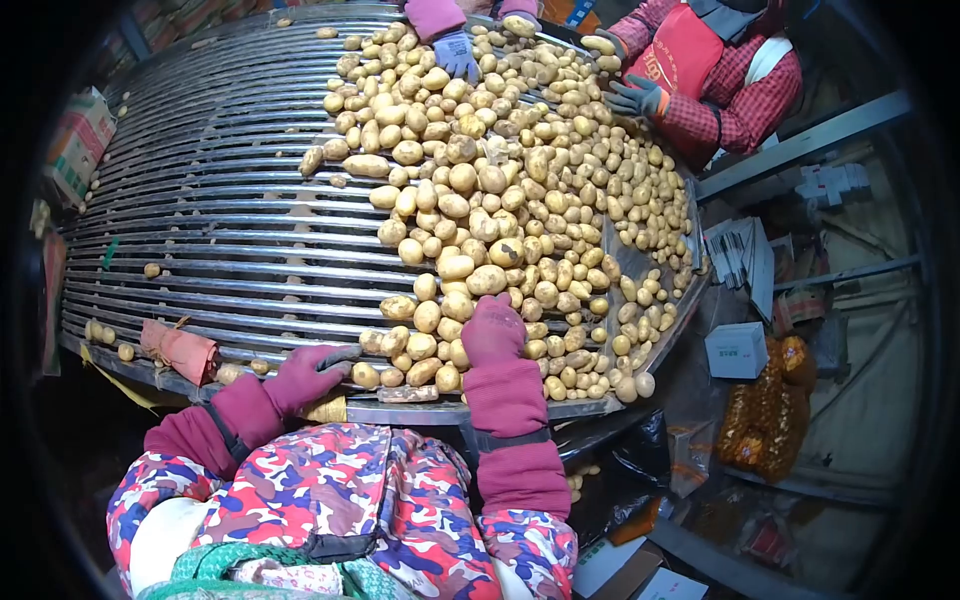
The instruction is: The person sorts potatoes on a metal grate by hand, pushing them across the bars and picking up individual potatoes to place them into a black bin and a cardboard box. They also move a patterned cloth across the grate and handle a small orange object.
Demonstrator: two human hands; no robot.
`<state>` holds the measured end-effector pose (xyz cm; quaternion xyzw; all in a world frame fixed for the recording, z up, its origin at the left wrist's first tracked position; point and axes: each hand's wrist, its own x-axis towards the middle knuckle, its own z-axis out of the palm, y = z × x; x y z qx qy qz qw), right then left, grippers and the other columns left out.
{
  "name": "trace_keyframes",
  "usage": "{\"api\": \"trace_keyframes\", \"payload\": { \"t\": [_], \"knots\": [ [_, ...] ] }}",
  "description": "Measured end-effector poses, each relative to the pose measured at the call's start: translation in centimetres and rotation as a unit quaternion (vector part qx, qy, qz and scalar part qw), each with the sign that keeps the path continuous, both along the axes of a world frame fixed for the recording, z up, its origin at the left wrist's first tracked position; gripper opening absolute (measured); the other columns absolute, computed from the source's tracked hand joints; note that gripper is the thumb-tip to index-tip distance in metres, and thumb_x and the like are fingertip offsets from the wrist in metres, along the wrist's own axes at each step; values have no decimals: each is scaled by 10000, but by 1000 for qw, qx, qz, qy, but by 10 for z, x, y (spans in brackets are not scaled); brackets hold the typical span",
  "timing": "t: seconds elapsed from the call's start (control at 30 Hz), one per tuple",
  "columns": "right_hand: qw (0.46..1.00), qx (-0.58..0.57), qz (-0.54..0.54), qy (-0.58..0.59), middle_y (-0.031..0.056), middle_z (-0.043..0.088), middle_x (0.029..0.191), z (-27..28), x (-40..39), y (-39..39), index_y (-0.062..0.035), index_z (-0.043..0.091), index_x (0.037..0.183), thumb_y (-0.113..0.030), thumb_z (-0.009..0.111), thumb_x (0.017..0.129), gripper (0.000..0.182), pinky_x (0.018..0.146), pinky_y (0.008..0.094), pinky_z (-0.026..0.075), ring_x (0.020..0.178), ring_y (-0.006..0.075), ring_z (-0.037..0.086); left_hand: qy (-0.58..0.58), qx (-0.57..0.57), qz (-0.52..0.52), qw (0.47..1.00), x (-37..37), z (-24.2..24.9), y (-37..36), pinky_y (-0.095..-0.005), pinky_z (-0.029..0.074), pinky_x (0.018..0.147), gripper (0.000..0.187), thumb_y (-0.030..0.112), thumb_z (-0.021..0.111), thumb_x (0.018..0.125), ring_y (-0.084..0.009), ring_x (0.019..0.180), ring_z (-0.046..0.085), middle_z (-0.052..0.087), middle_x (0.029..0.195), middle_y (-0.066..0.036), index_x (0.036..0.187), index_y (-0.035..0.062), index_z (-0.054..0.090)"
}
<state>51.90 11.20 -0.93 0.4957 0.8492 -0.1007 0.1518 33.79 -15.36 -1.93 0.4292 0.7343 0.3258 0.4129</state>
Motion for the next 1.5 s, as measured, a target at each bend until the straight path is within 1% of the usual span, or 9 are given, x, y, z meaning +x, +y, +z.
{"api": "trace_keyframes", "payload": {
  "t": [0.27, 0.37, 0.47, 0.5, 0.6, 0.87, 0.9, 1.23, 1.5],
  "knots": [
    [988, 7, -15, 154, 126, 659, 958, -12, 33, 4, -36, 650, 1044, -308, 754, 807, 376, 674, 369, 543, 819, 231, 686, -34, -47, 15, 998, -1, 12, 1, -327, 535, 917, 416, 272, 668, 899, -206, 1013, 701, 727, 1122, -125, 1289, 127, 663],
    [731, -370, -257, 512, 9, 630, 833, 16, 43, -15, -34, 648, 1100, -259, 652, 943, 274, 486, 153, 341, 530, 29, 446, -66, -23, 26, 997, -1, 2, -1, -328, 529, 931, 399, 234, 662, 916, -192, 1042, 687, 722, 1141, -117, 1293, 103, 658],
    [550, -494, -292, 606, 13, 651, 881, 21, 43, -35, -32, 629, 1217, -246, 595, 982, 320, 479, 153, 349, 561, 33, 474, -82, 7, 19, 996, -2, -8, -2, -336, 514, 965, 404, 191, 654, 925, -189, 1096, 663, 702, 1195, -115, 1312, 79, 640],
    [557, -501, -219, 625, 49, 658, 967, 11, 50, -38, 0, 542, 1318, -230, 611, 987, 409, 653, 177, 521, 761, 81, 620, -82, 7, 18, 996, 0, -8, -2, -336, 514, 965, 404, 191, 654, 925, -189, 1096, 663, 702, 1195, -115, 1312, 79, 640],
    [555, -468, -225, 650, 67, 663, 1042, 17, 35, -61, -2, 504, 1380, -236, 572, 1014, 440, 714, 184, 536, 850, 101, 642, -72, 55, 26, 996, 7, 2, 5, -333, 484, 1015, 471, 172, 654, 924, -197, 1169, 627, 648, 1293, -127, 1376, 65, 579],
    [454, -631, -238, 582, 135, 692, 968, 30, 22, -82, 0, 545, 1339, -364, 453, 1053, 472, 534, 210, 540, 732, 155, 685, -26, 237, -40, 970, 21, 59, 39, -400, 416, 1102, 767, 205, 731, 861, -322, 1369, 465, 439, 1502, -201, 1526, 90, 367],
    [515, -522, -338, 589, 65, 695, 900, 41, 8, -98, -48, 590, 1316, -361, 440, 1063, 429, 417, 170, 421, 511, 63, 569, -35, 230, -42, 972, 22, 59, 39, -406, 390, 1126, 784, 238, 745, 856, -330, 1390, 441, 426, 1512, -204, 1525, 86, 365],
    [698, -396, -35, 595, 31, 672, 937, 17, 22, -114, -63, 556, 1385, -366, 477, 1057, 454, 445, 172, 416, 531, 47, 556, -40, 255, -30, 966, 28, 47, 38, -415, 380, 1134, 754, 182, 769, 802, -335, 1355, 481, 496, 1458, -192, 1466, 38, 442],
    [664, -466, -122, 572, 36, 667, 953, 8, 25, -115, -57, 535, 1411, -356, 542, 1032, 483, 462, 182, 437, 554, 46, 560, -9, 287, -42, 957, 26, 40, 35, -407, 423, 1101, 746, 122, 765, 779, -335, 1319, 517, 518, 1433, -190, 1456, 41, 461]
  ]
}}
